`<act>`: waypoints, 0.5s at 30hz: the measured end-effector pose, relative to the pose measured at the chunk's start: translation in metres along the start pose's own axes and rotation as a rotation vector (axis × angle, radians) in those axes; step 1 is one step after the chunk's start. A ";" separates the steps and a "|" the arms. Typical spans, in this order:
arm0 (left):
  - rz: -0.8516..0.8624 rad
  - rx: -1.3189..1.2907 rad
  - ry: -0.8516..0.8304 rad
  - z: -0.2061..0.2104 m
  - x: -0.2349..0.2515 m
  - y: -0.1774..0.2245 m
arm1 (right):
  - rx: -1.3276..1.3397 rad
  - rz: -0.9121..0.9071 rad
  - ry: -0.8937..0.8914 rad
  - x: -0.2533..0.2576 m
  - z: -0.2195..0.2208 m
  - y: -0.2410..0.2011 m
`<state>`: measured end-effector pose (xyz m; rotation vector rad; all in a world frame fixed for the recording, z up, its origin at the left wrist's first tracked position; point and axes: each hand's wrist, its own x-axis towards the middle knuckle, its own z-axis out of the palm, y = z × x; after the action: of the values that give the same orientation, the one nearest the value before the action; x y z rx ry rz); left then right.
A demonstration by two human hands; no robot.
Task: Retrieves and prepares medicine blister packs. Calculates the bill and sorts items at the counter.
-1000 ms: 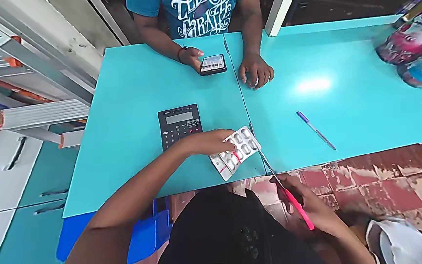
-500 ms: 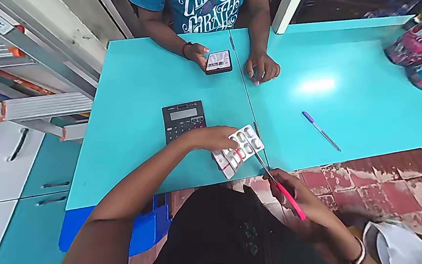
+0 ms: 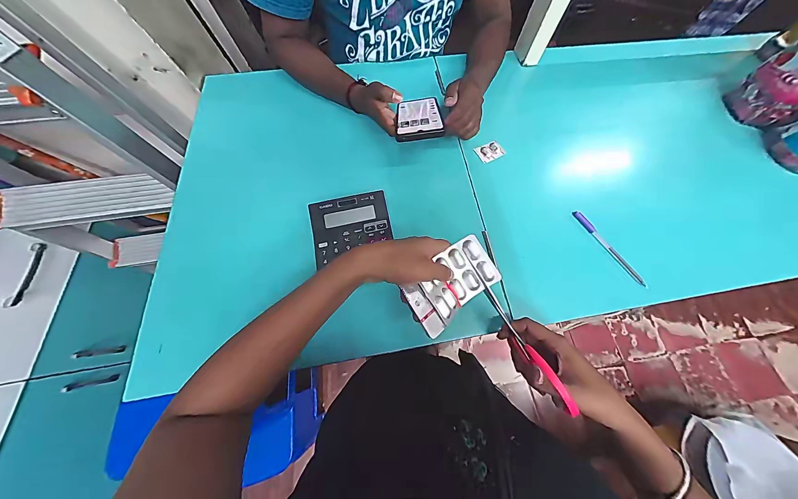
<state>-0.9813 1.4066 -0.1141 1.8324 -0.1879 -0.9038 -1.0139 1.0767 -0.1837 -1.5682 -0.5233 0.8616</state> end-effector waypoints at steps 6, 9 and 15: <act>-0.017 0.003 -0.002 0.000 0.000 0.002 | 0.024 -0.020 -0.001 -0.001 0.002 -0.002; -0.011 0.008 -0.004 0.000 0.000 0.002 | 0.035 -0.022 0.003 0.000 0.004 -0.002; 0.004 0.033 -0.008 -0.001 0.001 0.000 | 0.026 -0.022 0.017 -0.001 0.005 -0.001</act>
<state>-0.9801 1.4068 -0.1140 1.8580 -0.2128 -0.9102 -1.0181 1.0793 -0.1828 -1.5417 -0.5143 0.8350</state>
